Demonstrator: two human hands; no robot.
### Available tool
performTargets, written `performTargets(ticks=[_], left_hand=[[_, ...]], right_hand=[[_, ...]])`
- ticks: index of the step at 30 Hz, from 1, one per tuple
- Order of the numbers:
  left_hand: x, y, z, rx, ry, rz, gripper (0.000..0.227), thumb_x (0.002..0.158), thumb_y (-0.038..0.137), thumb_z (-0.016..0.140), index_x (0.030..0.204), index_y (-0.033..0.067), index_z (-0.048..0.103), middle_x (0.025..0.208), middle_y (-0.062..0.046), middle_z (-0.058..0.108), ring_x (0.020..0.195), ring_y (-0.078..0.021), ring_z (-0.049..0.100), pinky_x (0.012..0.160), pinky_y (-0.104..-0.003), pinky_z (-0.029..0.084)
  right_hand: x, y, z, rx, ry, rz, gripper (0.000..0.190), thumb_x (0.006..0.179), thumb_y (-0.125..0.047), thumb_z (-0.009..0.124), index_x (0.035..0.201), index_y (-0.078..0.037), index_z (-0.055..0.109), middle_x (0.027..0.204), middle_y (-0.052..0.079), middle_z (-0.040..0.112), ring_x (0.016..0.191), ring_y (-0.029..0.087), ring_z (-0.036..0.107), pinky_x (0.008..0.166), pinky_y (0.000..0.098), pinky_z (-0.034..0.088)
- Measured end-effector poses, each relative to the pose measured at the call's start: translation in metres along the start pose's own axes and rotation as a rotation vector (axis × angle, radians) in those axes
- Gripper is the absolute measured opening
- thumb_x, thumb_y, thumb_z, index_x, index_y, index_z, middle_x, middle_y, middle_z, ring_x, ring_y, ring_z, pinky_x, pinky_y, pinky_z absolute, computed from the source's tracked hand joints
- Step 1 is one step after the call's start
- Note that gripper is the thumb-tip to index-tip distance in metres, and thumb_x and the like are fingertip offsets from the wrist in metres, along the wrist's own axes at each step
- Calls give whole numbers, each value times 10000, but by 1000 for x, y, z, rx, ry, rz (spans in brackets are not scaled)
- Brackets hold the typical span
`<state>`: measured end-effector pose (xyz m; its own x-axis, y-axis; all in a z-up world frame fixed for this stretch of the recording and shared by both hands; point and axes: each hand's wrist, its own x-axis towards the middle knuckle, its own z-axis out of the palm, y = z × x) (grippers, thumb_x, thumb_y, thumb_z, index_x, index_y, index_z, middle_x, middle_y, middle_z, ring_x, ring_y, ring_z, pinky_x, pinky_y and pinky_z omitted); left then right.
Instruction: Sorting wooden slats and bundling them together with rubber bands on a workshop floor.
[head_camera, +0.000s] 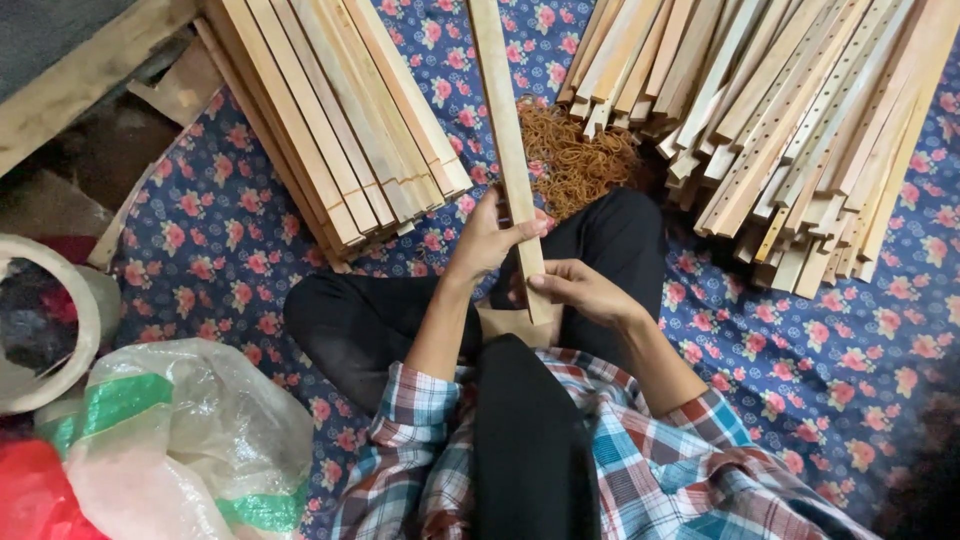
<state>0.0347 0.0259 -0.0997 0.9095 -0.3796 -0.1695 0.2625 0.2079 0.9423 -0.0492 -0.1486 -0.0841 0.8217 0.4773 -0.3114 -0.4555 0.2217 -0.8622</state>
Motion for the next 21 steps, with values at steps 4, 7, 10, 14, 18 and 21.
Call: performTargets(ticks=[4, 7, 10, 14, 18, 21], left_hand=[[0, 4, 2, 16, -17, 13, 681, 765, 171, 915, 1252, -26, 483, 1000, -199, 734, 845, -281, 758, 697, -375, 632], [1, 11, 3, 28, -12, 1, 705, 767, 182, 917, 1281, -16, 477, 1033, -211, 732, 871, -285, 744, 708, -384, 625], [-2, 11, 1, 40, -23, -23, 722, 770, 175, 918, 1302, -13, 468, 1044, -215, 738, 890, -304, 754, 715, -390, 632], [-10, 3, 3, 3, -36, -84, 735, 782, 132, 898, 1327, -28, 432, 1097, -249, 725, 929, -336, 744, 739, -413, 630], [-12, 0, 6, -56, 1, -107, 721, 792, 119, 882, 1324, -36, 421, 1151, -269, 713, 949, -323, 731, 740, -396, 620], [-18, 1, 3, -79, -3, -117, 821, 791, 101, 875, 1409, -49, 355, 1187, -285, 696, 1058, -349, 698, 797, -392, 617]], right_hand=[[-4, -7, 15, 75, 16, -16, 220, 948, -193, 664, 975, 24, 685, 745, 144, 762, 675, 201, 774, 549, 315, 611], [-2, 4, 18, 188, 50, -76, 275, 946, -204, 665, 1062, 45, 680, 850, 169, 771, 770, 230, 785, 623, 347, 637], [1, 19, 18, 286, 83, -108, 296, 936, -140, 660, 1119, 92, 659, 920, 245, 753, 831, 311, 783, 642, 408, 644], [6, 44, 5, 243, 193, -86, 285, 933, -112, 671, 1152, 69, 643, 912, 213, 745, 783, 301, 778, 586, 398, 632], [11, 46, 13, 119, 432, -131, 350, 957, -121, 696, 1274, 19, 642, 972, 131, 696, 828, 235, 733, 625, 347, 617], [7, 36, 26, 102, 472, -93, 346, 925, -79, 720, 1251, 27, 672, 953, 111, 694, 814, 202, 715, 655, 344, 614]])
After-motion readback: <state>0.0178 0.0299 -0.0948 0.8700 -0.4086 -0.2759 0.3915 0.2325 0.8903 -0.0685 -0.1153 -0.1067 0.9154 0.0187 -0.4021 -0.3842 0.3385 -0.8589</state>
